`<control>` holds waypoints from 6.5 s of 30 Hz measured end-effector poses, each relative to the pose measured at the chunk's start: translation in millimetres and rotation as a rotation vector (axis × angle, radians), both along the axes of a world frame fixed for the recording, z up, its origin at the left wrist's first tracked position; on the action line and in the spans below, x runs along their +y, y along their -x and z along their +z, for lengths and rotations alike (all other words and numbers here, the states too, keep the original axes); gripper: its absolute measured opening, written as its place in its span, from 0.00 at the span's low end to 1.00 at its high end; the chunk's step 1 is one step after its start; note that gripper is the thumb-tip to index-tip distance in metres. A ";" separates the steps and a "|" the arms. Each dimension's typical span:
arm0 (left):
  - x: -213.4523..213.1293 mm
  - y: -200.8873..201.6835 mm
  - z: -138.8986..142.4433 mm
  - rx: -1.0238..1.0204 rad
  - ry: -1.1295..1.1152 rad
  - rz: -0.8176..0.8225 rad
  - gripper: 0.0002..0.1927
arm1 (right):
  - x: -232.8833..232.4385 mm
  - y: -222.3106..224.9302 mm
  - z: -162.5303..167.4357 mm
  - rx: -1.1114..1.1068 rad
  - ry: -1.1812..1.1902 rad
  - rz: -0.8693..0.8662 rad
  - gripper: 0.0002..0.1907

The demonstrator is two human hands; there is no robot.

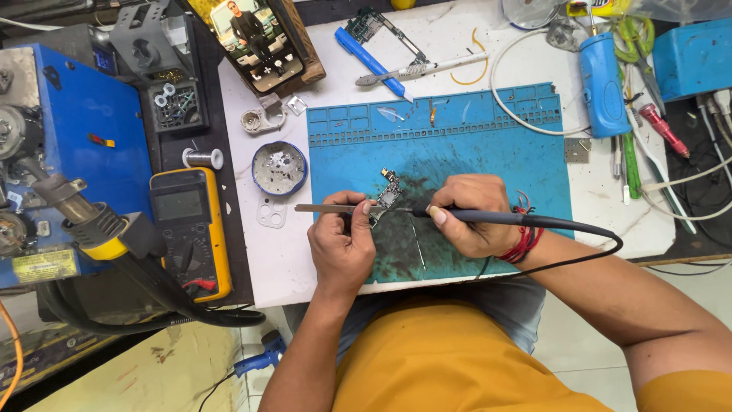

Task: The person solders components on a disassembled phone motherboard held over a blue work mat, using a soldering iron in one hand while steadying the board with a metal tool in the other. They reposition the board, apply flux or solder, and continue working on different points of the board throughout the episode.

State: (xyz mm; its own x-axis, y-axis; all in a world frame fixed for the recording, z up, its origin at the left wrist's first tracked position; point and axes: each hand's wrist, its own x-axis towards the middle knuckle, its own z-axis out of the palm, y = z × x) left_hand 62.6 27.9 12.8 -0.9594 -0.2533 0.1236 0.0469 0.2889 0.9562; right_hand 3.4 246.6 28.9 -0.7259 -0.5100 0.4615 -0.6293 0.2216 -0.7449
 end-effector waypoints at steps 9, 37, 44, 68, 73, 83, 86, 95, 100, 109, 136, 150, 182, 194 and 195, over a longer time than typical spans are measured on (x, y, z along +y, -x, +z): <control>0.6 1.3 2.2 -0.018 0.006 0.003 0.06 | -0.8 0.7 -0.5 0.016 0.004 -0.006 0.04; -1.3 -2.8 -0.5 0.025 -0.069 0.050 0.06 | -2.2 -1.6 -0.3 0.014 -0.034 -0.008 0.03; -1.4 -1.6 -3.0 0.049 -0.013 0.037 0.05 | -3.3 -2.8 2.5 0.006 -0.052 0.003 0.03; -7.9 -11.6 -12.3 0.136 -0.396 0.138 0.07 | -35.5 16.8 19.5 0.295 -0.405 0.109 0.19; -14.6 -9.8 -7.5 0.043 -0.313 0.111 0.07 | -27.5 15.7 12.3 0.216 -0.376 0.084 0.21; -5.7 -7.6 -7.6 0.069 -0.149 0.058 0.06 | 10.2 23.8 -11.5 0.110 -0.157 -0.054 0.13; -7.8 -7.3 -4.6 0.097 -0.127 0.052 0.06 | 6.7 22.0 -8.7 0.041 -0.134 0.050 0.06; -6.2 -5.8 3.8 0.050 -0.017 0.046 0.05 | -17.1 19.5 9.1 0.303 -0.373 0.151 0.13; -6.0 -5.6 1.7 0.032 -0.021 0.037 0.04 | -14.9 18.4 8.7 0.250 -0.352 0.214 0.16; -7.6 -6.1 -1.5 0.080 -0.086 0.002 0.04 | -5.4 17.4 -7.2 0.257 -0.148 0.007 0.12; -6.5 -4.6 -3.7 0.060 -0.056 -0.001 0.03 | -3.1 21.2 -9.5 0.173 -0.153 0.222 0.04; -6.8 -4.3 -3.9 0.058 -0.050 0.003 0.03 | -2.5 20.7 -9.7 0.160 -0.148 0.217 0.03; -5.7 -3.8 -3.3 0.054 -0.065 -0.003 0.03 | -1.7 21.4 -11.6 0.199 -0.125 0.235 0.03; -5.4 -5.0 -3.1 0.052 -0.057 0.003 0.03 | -1.8 20.5 -10.4 0.192 -0.153 0.238 0.05; -5.7 -5.3 -3.0 0.053 -0.054 0.002 0.03 | -1.9 20.4 -10.7 0.191 -0.156 0.237 0.05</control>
State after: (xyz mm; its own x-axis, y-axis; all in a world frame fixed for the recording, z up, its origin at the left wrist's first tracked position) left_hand 68.0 22.2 9.8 -0.9515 -0.2627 0.1599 0.0970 0.2371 0.9666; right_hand -17.0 244.8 18.2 -0.4863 -0.7295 0.4809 -0.8019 0.1540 -0.5773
